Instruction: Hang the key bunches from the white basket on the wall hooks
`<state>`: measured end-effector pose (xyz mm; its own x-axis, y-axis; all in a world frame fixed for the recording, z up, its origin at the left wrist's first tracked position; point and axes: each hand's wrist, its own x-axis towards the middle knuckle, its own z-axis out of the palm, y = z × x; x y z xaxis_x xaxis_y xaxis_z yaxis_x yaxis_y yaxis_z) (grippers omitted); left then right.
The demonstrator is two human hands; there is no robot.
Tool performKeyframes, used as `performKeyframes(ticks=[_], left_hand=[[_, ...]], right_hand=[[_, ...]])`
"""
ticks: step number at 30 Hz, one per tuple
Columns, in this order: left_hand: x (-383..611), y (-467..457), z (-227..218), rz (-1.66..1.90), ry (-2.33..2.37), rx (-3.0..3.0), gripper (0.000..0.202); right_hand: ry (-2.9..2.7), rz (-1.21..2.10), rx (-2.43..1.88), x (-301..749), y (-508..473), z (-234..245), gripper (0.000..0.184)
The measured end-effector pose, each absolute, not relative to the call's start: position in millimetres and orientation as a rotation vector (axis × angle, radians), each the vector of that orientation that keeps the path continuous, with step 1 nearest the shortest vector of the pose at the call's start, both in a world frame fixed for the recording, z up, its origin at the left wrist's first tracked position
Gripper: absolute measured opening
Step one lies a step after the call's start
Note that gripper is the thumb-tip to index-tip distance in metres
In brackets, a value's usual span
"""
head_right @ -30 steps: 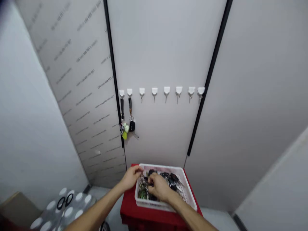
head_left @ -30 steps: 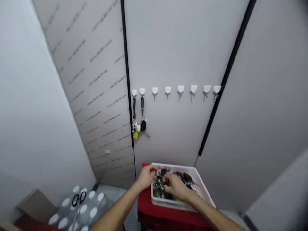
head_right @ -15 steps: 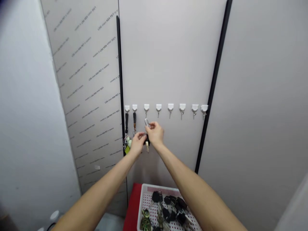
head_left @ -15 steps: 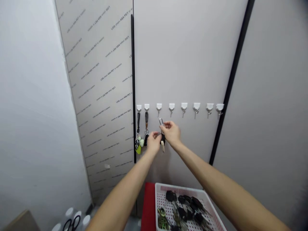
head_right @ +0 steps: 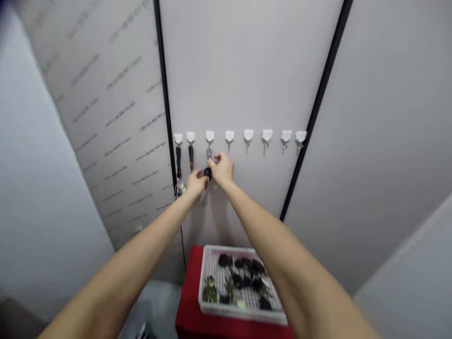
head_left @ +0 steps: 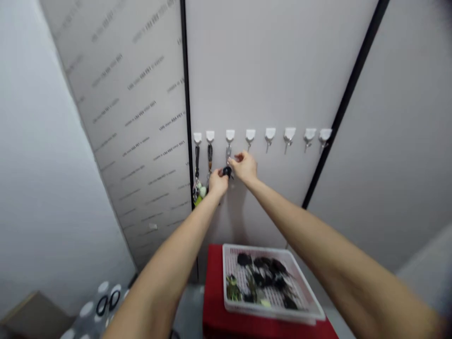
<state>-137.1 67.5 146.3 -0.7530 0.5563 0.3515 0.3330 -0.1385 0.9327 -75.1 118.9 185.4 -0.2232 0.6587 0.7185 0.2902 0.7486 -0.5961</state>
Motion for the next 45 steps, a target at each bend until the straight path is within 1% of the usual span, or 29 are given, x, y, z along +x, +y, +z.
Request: performKeyframes(ticks=[2,5,8,10,12,15,17,19,22,25,29,32,34,37,40,45], left_hand=[[-133,52,129,2.025,1.888,0.974,0.041],[-118,26,90,1.919,1.781,0.946,0.038],[-92,4,38,1.634,1.808,1.037,0.031],[-72,-3,6,1.398,1.893,1.171,0.028],[-54,-6,-19,1.174,1.976,1.377,0.027],[-36,-6,-39,0.918,2.036,1.681,0.031],[-30,-6,-43,0.813,2.014,1.803,0.034],[-28,-6,-45,0.767,1.975,1.851,0.035],[-29,-6,-45,0.770,1.995,1.786,0.033],[-31,-7,-46,0.812,2.033,1.701,0.030],[-30,-7,-46,0.946,1.978,1.637,0.029],[-26,-5,-44,1.132,1.813,1.484,0.032],[-23,-3,-41,1.233,1.614,1.316,0.033],[-22,-2,-37,1.307,1.375,1.009,0.025],[-25,-4,-32,1.352,1.258,0.784,0.021],[-32,-3,-26,1.394,1.202,0.722,0.020]], right_hand=[[-1.874,0.394,-0.703,-55,119,170,0.021],[-2.112,0.450,-0.701,-14,119,128,0.018],[-2.454,0.581,-0.780,34,115,69,0.015],[-2.632,0.594,-0.843,63,111,31,0.015],[-2.755,0.525,-0.904,85,107,1,0.017],[-2.826,0.397,-0.857,106,101,-22,0.023],[-2.846,0.332,-0.773,113,96,-29,0.028],[-2.861,0.317,-0.722,115,93,-32,0.028],[-2.805,0.444,-0.710,114,94,-33,0.024],[-2.593,0.779,-0.744,111,98,-30,0.022],[-2.096,1.371,-0.859,105,97,-17,0.019],[-1.725,1.717,-0.912,96,89,-8,0.023],[-1.536,1.852,-0.900,89,83,-4,0.024],[-1.361,1.923,-0.847,80,78,-1,0.023],[-1.320,1.925,-0.805,75,77,-2,0.024],[-1.419,1.877,-0.778,72,75,-6,0.025]])
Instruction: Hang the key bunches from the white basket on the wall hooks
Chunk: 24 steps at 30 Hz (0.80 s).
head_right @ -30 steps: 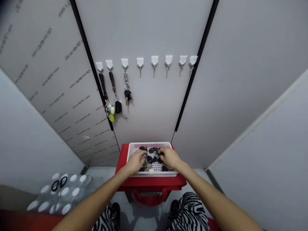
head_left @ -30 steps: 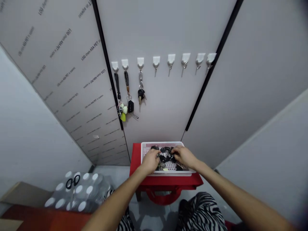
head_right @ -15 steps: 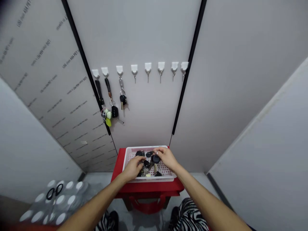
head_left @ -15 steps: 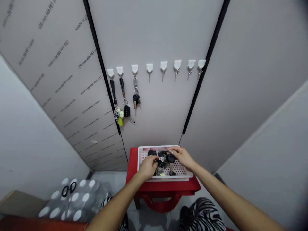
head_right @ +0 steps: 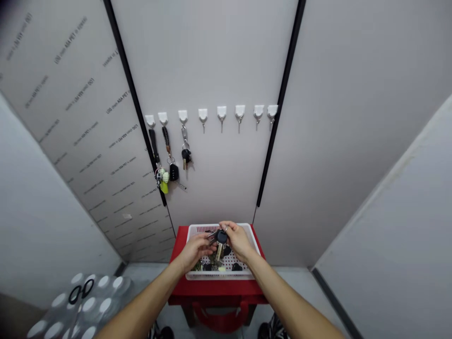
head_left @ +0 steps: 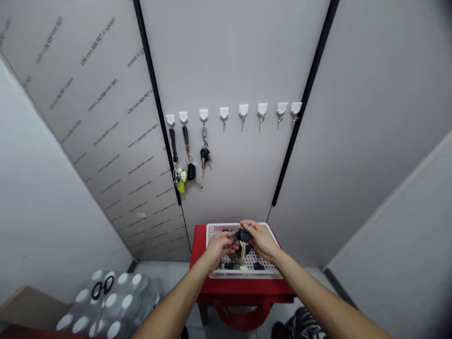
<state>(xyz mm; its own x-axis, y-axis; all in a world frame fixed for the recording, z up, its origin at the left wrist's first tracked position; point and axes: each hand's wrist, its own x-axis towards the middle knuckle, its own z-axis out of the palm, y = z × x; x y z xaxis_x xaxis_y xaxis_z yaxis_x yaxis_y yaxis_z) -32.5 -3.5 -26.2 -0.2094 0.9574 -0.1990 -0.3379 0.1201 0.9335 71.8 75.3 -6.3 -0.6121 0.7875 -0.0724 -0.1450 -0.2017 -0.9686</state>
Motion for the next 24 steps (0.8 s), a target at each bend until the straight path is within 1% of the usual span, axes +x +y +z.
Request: performKeyframes(ticks=[5,8,10,13,17,19,21,24], left_hand=[[-41,3,-17,1.433,1.507,0.901,0.018],[-50,4,-2,1.378,1.754,1.204,0.017],[-55,4,11,1.305,1.882,1.447,0.017],[-57,5,32,1.170,1.943,1.710,0.016],[-56,10,61,1.114,1.954,1.771,0.016],[-58,14,75,1.185,1.908,1.718,0.013],[-62,20,88,1.374,1.799,1.612,0.013],[-69,29,102,1.722,1.601,1.427,0.029]], right_hand=[[-1.613,1.827,-0.790,77,78,-6,0.025],[-1.762,1.794,-0.803,80,81,-2,0.022],[-1.886,1.699,-0.742,79,80,1,0.021],[-2.043,1.520,-0.646,71,76,4,0.016],[-2.071,1.372,-0.572,57,75,17,0.018],[-2.063,1.323,-0.513,50,77,32,0.018],[-2.035,1.275,-0.513,41,81,53,0.017],[-1.948,1.180,-0.551,24,93,91,0.022]])
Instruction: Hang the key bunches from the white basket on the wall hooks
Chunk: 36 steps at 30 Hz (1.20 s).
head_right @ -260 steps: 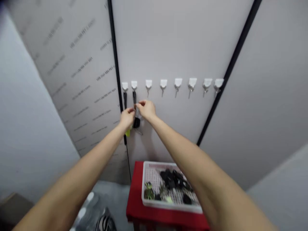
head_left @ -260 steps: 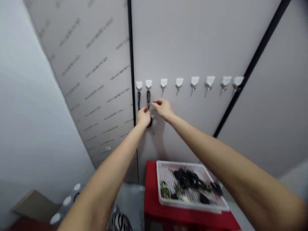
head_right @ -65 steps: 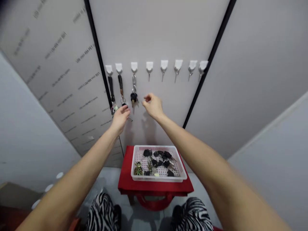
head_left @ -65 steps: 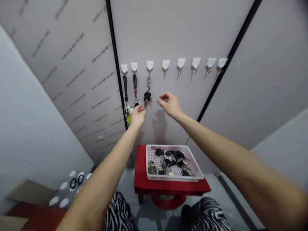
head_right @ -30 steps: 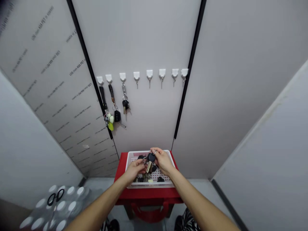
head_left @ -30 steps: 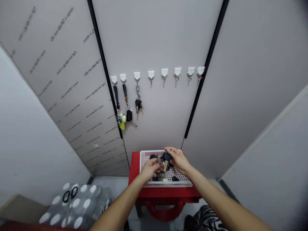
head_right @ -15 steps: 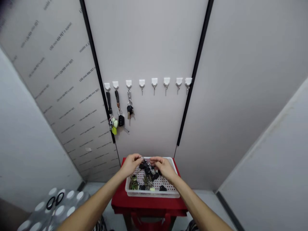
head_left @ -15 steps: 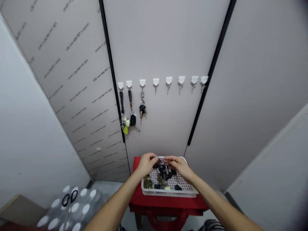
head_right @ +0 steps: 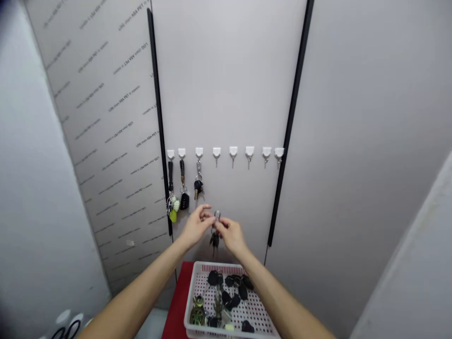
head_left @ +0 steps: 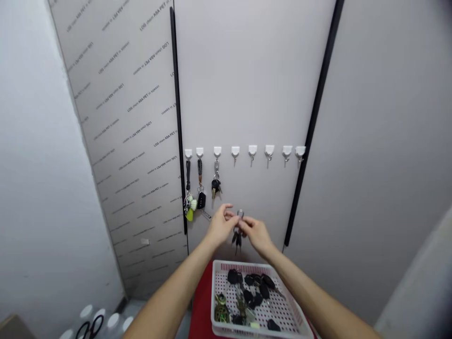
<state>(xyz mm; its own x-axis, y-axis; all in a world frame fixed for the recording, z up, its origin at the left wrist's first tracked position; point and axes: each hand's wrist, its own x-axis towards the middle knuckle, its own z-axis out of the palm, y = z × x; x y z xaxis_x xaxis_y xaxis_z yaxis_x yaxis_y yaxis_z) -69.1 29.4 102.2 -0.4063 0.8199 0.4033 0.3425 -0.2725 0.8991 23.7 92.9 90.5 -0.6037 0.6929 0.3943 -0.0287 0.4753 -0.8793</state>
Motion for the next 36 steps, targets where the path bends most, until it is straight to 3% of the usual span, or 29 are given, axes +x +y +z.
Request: performKeyframes(ticks=[10,16,20,25,33,36], left_hand=[[-87,70,152,2.030,1.667,1.360,0.025],[-98,89,159,1.956,1.874,1.475,0.027],[-97,83,150,1.860,1.985,1.461,0.031],[-87,60,110,1.748,2.007,1.494,0.031],[-51,14,-9,1.051,2.139,1.690,0.023],[-45,2,-33,0.852,2.172,1.761,0.024]], right_hand=[[-1.691,1.138,-0.471,-32,138,195,0.024],[-1.655,1.181,-0.636,-47,148,207,0.019],[-1.747,0.946,-0.778,-48,154,198,0.022],[-1.825,0.513,-0.763,-20,143,165,0.026],[-2.452,0.715,-0.931,65,106,19,0.024],[-2.613,0.626,-0.922,93,99,-24,0.024]])
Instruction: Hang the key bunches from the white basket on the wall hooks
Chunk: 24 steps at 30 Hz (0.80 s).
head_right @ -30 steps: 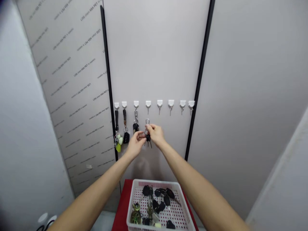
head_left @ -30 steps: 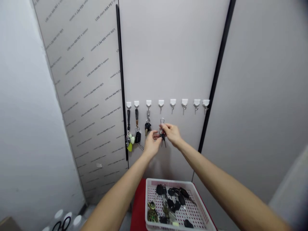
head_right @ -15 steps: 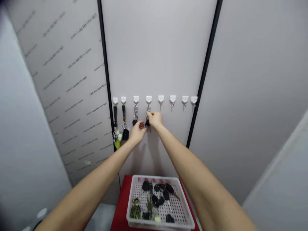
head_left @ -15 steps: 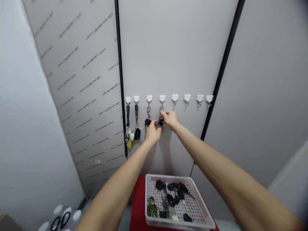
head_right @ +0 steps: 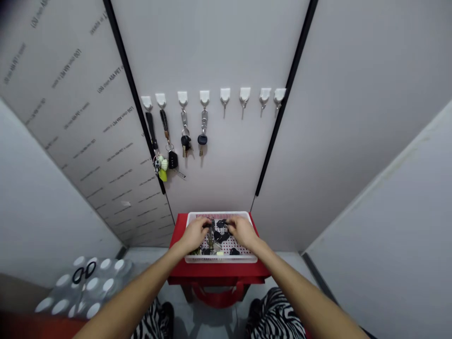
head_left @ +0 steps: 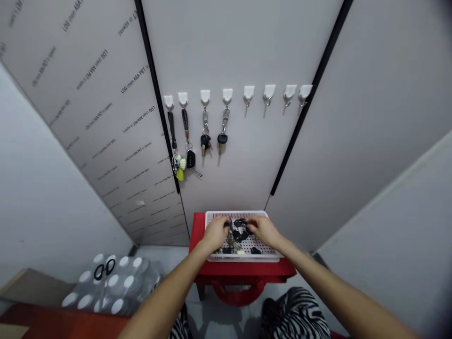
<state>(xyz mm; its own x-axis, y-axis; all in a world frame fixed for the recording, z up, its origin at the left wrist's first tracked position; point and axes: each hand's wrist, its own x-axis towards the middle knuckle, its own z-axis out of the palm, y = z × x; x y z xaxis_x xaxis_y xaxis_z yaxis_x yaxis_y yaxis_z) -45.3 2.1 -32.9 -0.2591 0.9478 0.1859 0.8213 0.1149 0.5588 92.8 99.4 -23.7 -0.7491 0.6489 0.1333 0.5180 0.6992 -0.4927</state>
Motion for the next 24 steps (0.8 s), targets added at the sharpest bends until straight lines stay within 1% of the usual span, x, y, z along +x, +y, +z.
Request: performKeyframes(ticks=[3,9,12,16,24], left_hand=[[-44,-2,-41,0.744,2.225,1.807,0.027],[-42,2,-44,0.551,2.366,1.799,0.033],[-40,7,-44,0.442,2.426,1.737,0.033],[-38,10,-42,0.393,2.470,1.694,0.030],[-39,7,-43,0.391,2.447,1.764,0.027]], right_hand=[[-2.679,0.501,-0.884,106,95,-40,0.025],[-2.707,0.453,-0.905,101,91,-41,0.026],[-2.684,0.368,-0.957,97,92,-43,0.029],[-2.683,0.257,-1.079,92,96,-45,0.032],[-2.691,0.093,-1.081,87,104,-44,0.017]])
